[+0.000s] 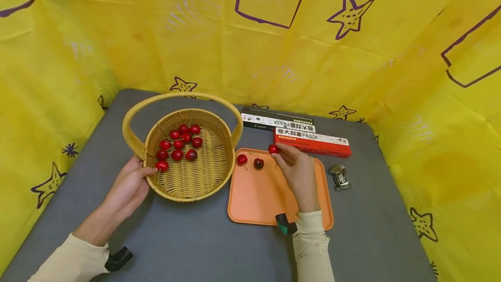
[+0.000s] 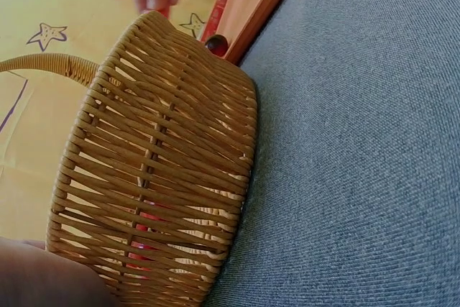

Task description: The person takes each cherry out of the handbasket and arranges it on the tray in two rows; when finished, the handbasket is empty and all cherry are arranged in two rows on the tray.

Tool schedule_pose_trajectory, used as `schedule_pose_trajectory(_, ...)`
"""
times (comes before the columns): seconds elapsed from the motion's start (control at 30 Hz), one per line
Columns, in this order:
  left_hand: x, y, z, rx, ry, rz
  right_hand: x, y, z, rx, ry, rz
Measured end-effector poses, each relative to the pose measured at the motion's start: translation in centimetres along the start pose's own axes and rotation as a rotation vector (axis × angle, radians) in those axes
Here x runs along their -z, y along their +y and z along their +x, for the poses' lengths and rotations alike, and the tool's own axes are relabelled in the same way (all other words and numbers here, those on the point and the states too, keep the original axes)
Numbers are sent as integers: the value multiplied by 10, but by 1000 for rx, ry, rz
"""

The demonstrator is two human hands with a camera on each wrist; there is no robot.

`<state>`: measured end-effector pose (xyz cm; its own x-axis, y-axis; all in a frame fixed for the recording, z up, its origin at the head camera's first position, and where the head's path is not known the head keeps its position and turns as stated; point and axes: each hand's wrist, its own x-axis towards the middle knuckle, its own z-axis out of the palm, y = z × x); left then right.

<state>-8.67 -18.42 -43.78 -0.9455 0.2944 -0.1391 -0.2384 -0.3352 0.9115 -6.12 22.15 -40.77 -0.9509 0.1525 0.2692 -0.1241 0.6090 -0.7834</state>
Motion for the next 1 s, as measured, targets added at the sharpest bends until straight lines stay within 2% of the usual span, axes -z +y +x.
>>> schedule_pose_trajectory(0.13,0,0,-1,-9,11,-6,-8,16,-2,-77,-33,-32)
schedule_pose_trajectory(0.53,-3,2,-1,33,30,13,-17,35,-4,-125,-105,-123)
schedule_pose_trajectory(0.63,-2,2,-1,32,28,18,-20,36,-5,-126,-105,-143)
schedule_pose_trajectory(0.87,-1,1,0,10,17,9,-21,39,-3,-41,-87,-278)
schedule_pose_trajectory(1.0,-1,0,-1,18,23,9,-22,39,-3,-59,-98,-282)
